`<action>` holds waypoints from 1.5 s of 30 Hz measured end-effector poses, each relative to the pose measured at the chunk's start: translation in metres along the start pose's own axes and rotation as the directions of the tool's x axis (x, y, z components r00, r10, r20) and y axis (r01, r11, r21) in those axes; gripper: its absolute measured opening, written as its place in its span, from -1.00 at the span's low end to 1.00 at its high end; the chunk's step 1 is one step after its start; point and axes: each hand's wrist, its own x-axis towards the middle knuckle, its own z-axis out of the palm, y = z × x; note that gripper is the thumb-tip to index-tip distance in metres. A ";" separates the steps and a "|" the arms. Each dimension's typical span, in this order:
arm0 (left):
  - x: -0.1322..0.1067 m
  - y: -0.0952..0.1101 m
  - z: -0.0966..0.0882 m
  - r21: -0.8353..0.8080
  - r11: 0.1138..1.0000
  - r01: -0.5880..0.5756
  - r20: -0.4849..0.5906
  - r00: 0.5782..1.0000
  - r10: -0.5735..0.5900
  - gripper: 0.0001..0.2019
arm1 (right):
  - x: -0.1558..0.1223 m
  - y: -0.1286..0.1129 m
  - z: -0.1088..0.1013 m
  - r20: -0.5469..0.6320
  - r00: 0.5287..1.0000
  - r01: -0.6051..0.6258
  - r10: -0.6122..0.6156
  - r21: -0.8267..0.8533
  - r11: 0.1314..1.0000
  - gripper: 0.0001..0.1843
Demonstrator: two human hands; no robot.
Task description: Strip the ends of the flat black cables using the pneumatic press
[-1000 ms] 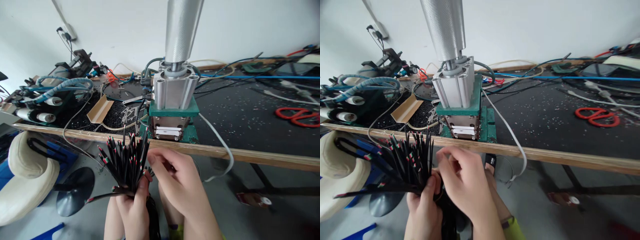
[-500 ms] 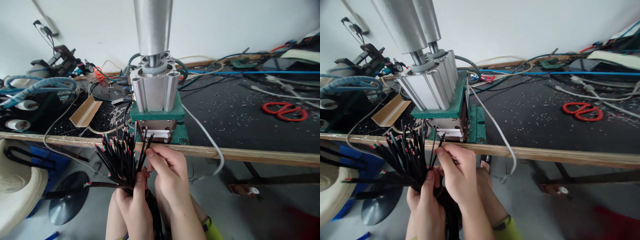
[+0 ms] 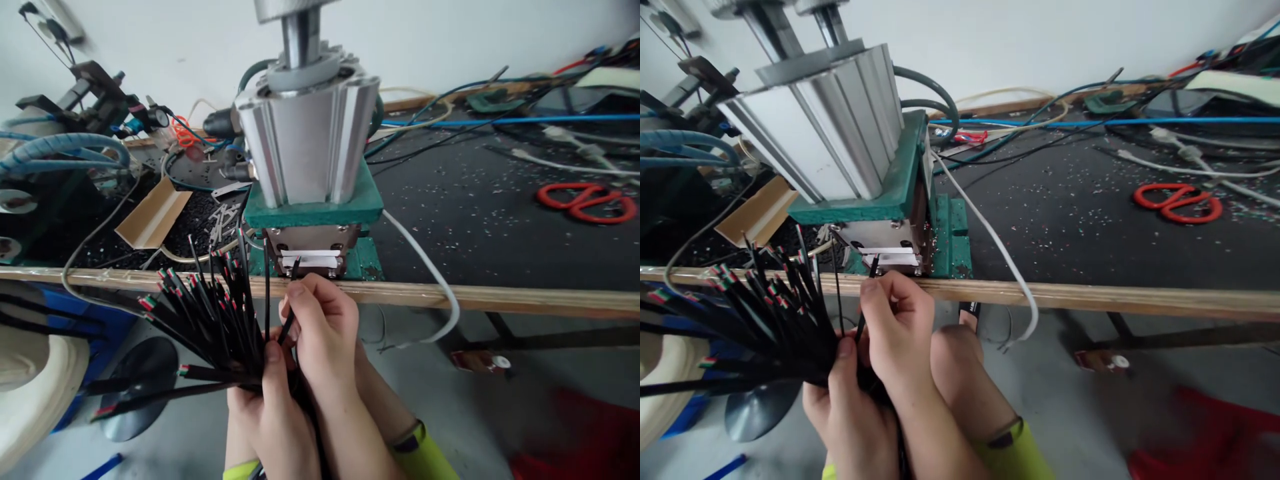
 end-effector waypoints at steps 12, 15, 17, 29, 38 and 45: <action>-0.005 0.001 0.002 -0.046 0.997 0.064 0.063 0.996 -0.061 -0.81 | 0.000 -0.008 -0.004 -0.031 0.995 -0.088 0.093 0.141 0.986 -0.55; -0.005 0.004 0.009 -0.057 0.998 0.040 0.048 0.998 -0.037 -0.81 | -0.001 -0.012 -0.003 -0.025 0.995 -0.095 0.099 0.137 0.986 -0.53; -0.005 0.007 0.013 -0.070 0.998 0.009 0.041 0.999 -0.006 -0.80 | -0.003 -0.017 0.000 -0.041 0.992 -0.116 0.122 0.140 0.983 -0.53; -0.004 0.016 0.024 -0.099 0.994 -0.055 0.050 0.997 0.060 -0.74 | 0.003 -0.019 0.004 -0.104 0.994 -0.026 0.039 0.126 0.992 -0.55; -0.006 0.020 0.026 -0.085 0.996 -0.016 0.046 0.999 0.020 -0.81 | 0.003 -0.020 0.004 -0.082 0.996 -0.028 0.037 0.111 0.993 -0.56; -0.004 0.016 0.021 -0.084 0.996 0.009 -0.003 1.000 -0.009 -0.77 | 0.003 -0.019 0.005 -0.081 0.996 -0.040 0.047 0.088 0.995 -0.56</action>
